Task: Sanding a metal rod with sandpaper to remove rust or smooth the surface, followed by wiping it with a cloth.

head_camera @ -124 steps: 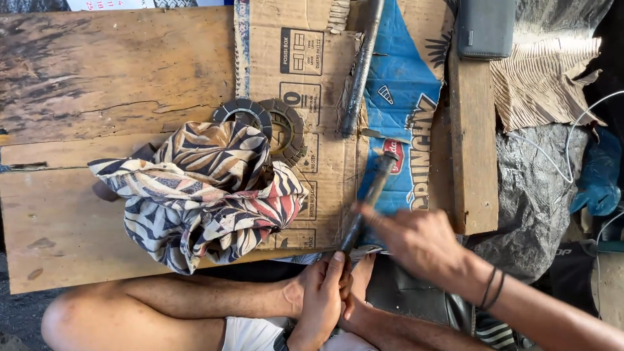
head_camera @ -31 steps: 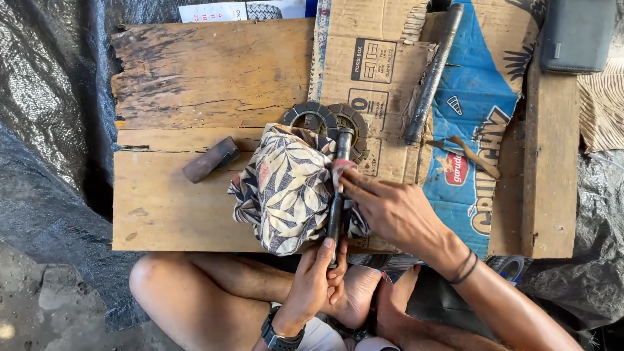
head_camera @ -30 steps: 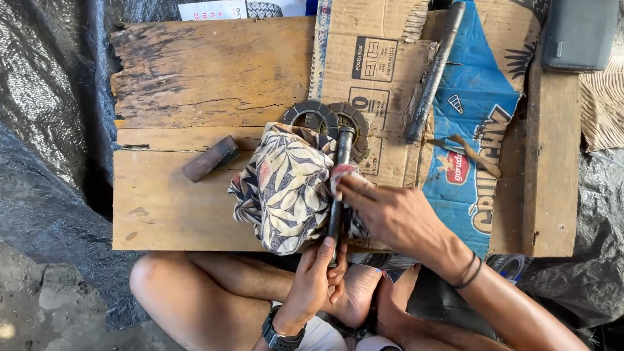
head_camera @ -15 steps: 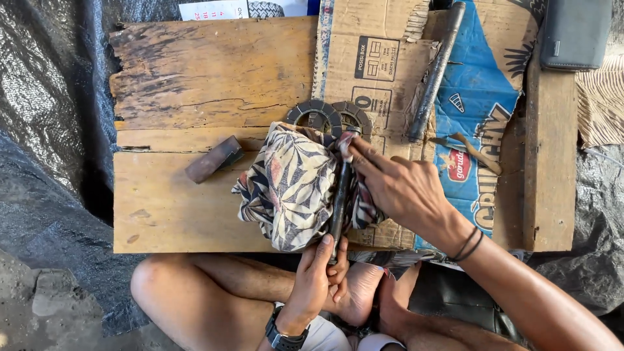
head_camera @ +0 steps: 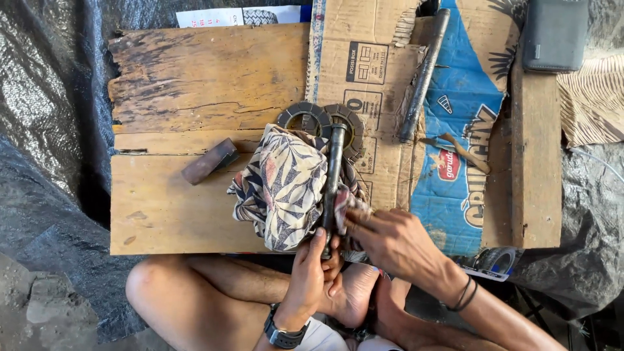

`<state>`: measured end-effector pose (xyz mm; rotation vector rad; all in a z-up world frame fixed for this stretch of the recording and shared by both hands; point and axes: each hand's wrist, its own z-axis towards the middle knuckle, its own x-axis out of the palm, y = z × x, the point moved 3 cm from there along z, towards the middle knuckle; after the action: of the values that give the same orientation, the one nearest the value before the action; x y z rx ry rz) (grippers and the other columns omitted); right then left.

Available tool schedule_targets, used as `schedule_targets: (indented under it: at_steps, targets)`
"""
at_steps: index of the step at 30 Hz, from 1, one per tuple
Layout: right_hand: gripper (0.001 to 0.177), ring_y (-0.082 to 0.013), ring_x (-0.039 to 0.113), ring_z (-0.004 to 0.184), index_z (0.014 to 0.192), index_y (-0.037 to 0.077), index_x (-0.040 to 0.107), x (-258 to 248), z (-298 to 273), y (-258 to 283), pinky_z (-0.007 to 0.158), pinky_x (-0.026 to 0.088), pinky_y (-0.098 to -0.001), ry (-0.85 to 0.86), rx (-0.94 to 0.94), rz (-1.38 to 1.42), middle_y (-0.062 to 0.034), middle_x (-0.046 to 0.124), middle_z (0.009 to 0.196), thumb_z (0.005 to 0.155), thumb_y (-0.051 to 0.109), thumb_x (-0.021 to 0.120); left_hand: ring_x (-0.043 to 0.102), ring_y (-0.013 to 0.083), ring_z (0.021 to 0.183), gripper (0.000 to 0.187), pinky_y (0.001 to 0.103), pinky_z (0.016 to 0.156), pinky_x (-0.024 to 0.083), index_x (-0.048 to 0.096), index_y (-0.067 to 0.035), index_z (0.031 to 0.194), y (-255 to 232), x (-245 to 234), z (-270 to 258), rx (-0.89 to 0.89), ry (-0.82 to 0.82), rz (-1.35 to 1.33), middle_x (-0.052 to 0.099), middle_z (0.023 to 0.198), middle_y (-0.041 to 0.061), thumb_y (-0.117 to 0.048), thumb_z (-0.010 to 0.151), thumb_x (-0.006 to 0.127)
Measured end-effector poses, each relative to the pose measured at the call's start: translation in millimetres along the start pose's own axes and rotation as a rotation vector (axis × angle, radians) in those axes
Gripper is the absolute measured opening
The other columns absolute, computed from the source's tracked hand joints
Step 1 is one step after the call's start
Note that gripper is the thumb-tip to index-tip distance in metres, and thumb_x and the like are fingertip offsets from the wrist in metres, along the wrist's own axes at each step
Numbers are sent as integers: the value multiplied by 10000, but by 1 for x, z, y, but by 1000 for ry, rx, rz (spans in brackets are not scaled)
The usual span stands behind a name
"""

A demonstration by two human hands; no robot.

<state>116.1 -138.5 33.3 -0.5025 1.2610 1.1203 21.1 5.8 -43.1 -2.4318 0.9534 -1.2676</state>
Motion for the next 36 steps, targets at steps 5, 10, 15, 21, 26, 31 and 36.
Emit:
schedule_targets:
  at_steps: [5, 10, 15, 21, 26, 31, 36]
  targets:
    - [390, -189, 542, 652, 1112, 101, 733, -12, 3, 7, 583, 482, -313, -3, -55, 216, -8, 750, 980, 725, 90, 689, 238, 76, 421, 432, 246, 335, 261, 553, -38, 924, -2, -9, -3, -21, 45, -52, 328, 573, -32, -432, 1084, 474]
    - [305, -136, 675, 536, 905, 96, 791, -51, 44, 7, 460, 546, -250, 138, 139, 374, 5, 808, 880, 679, -11, 618, 297, 88, 454, 372, 250, 366, 284, 530, -5, 937, -10, 0, -28, 3, 124, 71, 372, 612, -2, -317, 1116, 437]
    - [529, -260, 669, 1052, 1262, 74, 576, -68, 76, 14, 786, 576, -408, 210, 69, 148, -75, 594, 1339, 806, 305, 714, 281, 77, 430, 329, 246, 375, 269, 552, 18, 1014, -24, -8, -57, 110, 116, 264, 415, 622, 22, -264, 1118, 415]
    - [1262, -348, 554, 1184, 1585, 31, 245, -24, 98, 27, 738, 586, -418, 439, -10, -307, -236, 337, 1580, 682, 716, 800, 341, 102, 476, 307, 247, 396, 322, 528, -18, 963, -33, -33, -76, 297, 165, 413, 458, 739, 59, -266, 1100, 410]
    - [443, -171, 599, 614, 1101, 29, 576, 1, 128, 11, 487, 528, -292, 479, -160, -316, -117, 594, 951, 902, 419, 647, 323, 90, 526, 240, 243, 424, 290, 539, -19, 1032, -43, -31, -84, 264, 126, 392, 506, 777, 59, -228, 1084, 434]
    - [149, -155, 700, 620, 877, 42, 719, -48, 191, -16, 592, 571, -255, 790, 471, 287, -47, 750, 707, 914, 186, 707, 319, 93, 510, 277, 253, 442, 302, 534, -31, 973, -36, -18, -84, 302, 158, 410, 463, 705, 34, -271, 1081, 447]
    - [195, -161, 731, 537, 1061, -36, 710, -71, 240, -52, 410, 601, -225, 59, 53, 402, -143, 787, 836, 941, 108, 764, 353, 98, 558, 339, 251, 455, 335, 557, -9, 924, -37, -1, -86, 411, 191, 490, 431, 692, 18, -277, 1084, 425]
